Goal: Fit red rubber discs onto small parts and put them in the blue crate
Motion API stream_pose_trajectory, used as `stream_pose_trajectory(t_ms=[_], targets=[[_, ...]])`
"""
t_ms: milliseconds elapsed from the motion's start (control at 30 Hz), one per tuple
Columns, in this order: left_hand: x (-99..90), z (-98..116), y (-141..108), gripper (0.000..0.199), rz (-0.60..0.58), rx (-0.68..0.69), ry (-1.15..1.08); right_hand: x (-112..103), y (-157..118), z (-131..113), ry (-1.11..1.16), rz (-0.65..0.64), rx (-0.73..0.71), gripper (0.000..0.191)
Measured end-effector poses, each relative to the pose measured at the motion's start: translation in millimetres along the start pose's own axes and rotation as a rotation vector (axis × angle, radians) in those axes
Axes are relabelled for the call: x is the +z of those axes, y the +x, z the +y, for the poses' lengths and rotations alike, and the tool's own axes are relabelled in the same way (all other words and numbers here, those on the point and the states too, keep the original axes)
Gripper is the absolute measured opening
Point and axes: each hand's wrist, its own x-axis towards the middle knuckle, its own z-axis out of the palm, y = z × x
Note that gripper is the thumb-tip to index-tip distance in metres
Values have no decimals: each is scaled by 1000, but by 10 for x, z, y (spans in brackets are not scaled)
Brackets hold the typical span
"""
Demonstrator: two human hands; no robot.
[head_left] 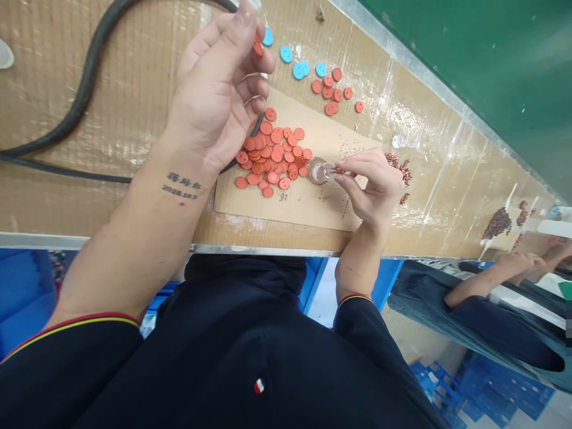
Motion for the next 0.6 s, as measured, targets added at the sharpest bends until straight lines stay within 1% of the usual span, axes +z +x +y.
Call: stream_pose_trajectory(t_ms=[100,167,367,500,600], targets=[[27,12,-30,41,26,3,-70,6,6,4,12,-1,1,12],[37,21,-41,44,34,-1,-87,6,6,6,0,3,-4,12],[52,36,-35,48,55,-13,-86,-7,-2,9,-58,-17,-14,8],[64,39,-28,49,64,-20,-83,-13,-10,-1,-105,-44,56,5],[74,48,-36,50,81,-42,-84,-9,-3,-9,-34,-30,56,6]])
